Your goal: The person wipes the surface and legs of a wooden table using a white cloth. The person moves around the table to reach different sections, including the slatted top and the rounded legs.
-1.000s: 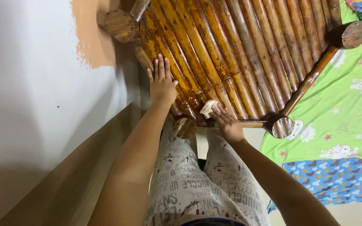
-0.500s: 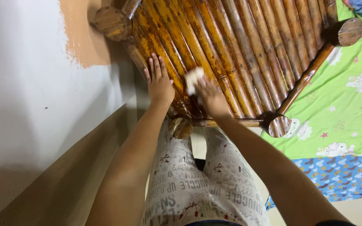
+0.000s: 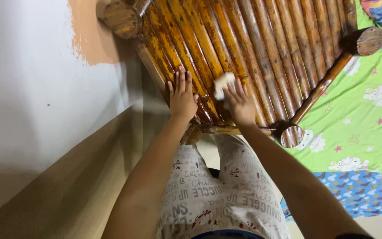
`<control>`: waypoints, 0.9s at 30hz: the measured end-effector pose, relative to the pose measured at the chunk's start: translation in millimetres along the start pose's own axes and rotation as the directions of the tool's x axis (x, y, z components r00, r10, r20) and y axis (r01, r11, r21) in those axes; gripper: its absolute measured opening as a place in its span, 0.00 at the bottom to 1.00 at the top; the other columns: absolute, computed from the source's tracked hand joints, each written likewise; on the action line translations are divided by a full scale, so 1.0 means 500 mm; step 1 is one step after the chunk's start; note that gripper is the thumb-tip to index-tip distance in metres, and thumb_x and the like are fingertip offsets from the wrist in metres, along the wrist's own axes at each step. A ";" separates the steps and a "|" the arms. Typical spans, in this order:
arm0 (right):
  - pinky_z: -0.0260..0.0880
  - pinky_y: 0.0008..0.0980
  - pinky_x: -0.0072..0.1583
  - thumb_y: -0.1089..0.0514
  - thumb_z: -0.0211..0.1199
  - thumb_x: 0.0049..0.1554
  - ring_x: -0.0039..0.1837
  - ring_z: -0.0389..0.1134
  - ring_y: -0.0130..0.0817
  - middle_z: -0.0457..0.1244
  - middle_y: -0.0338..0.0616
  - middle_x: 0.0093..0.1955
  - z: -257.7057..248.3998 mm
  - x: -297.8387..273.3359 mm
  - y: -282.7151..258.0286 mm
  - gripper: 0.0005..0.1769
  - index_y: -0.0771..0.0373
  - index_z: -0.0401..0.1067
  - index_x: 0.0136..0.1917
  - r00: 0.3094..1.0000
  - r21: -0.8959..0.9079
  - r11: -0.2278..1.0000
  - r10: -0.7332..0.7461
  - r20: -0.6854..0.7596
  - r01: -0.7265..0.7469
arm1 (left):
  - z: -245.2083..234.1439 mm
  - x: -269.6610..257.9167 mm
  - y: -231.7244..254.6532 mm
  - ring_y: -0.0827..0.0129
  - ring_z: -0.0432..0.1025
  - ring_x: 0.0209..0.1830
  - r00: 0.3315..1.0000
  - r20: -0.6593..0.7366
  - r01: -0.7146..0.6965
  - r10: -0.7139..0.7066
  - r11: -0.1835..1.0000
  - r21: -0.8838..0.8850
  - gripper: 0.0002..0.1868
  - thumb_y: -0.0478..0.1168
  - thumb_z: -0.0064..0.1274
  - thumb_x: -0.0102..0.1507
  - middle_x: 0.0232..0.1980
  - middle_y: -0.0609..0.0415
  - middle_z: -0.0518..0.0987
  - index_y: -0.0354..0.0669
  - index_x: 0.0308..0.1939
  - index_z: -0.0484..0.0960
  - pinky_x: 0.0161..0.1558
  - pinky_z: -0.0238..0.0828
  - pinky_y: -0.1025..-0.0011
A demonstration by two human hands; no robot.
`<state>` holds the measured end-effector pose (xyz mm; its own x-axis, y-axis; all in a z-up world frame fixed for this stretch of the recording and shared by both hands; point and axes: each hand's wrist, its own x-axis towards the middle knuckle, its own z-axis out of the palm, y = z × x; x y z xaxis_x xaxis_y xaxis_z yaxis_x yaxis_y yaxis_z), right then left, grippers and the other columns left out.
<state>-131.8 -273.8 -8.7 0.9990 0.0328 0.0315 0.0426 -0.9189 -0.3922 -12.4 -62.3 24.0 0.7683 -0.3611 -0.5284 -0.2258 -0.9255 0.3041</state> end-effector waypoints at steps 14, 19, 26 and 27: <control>0.63 0.40 0.78 0.61 0.65 0.63 0.82 0.54 0.35 0.59 0.38 0.78 -0.004 -0.147 0.024 0.22 0.53 0.71 0.70 0.962 -0.027 0.976 -0.206 0.179 0.214 | 0.009 0.002 0.016 0.62 0.24 0.85 0.997 0.027 0.074 -0.075 0.997 0.037 0.51 0.42 0.53 0.67 0.85 0.52 0.23 0.49 0.82 0.31 0.80 0.21 0.53; 0.60 0.44 0.78 0.57 0.65 0.60 0.82 0.53 0.40 0.60 0.41 0.77 -0.014 -0.123 0.041 0.25 0.53 0.70 0.71 0.957 -0.007 0.973 -0.224 0.185 0.229 | 0.014 0.004 0.029 0.59 0.22 0.85 0.994 0.039 0.103 -0.106 0.992 0.070 0.49 0.36 0.46 0.68 0.84 0.49 0.22 0.46 0.82 0.28 0.80 0.18 0.51; 0.44 0.51 0.80 0.55 0.68 0.55 0.84 0.43 0.48 0.50 0.44 0.81 0.006 0.164 0.013 0.39 0.55 0.61 0.77 0.953 -0.031 0.977 -0.200 0.227 0.212 | 0.027 0.005 0.046 0.57 0.21 0.85 0.985 0.063 0.149 -0.158 0.980 0.132 0.43 0.33 0.37 0.69 0.85 0.46 0.23 0.39 0.82 0.30 0.79 0.16 0.47; 0.43 0.49 0.81 0.59 0.67 0.55 0.85 0.42 0.46 0.49 0.41 0.83 0.016 0.191 0.005 0.39 0.53 0.61 0.78 0.955 -0.133 0.969 -0.173 0.240 0.209 | 0.031 0.007 0.050 0.58 0.20 0.85 0.983 0.059 0.163 -0.172 0.978 0.134 0.43 0.34 0.36 0.69 0.85 0.46 0.23 0.39 0.82 0.30 0.79 0.16 0.46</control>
<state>-36.0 -269.7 -14.0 0.9507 0.2848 -0.1228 0.2479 -0.9357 -0.2509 -24.8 -88.4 17.3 0.7587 -0.2031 -0.6189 -0.1761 -0.9787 0.1053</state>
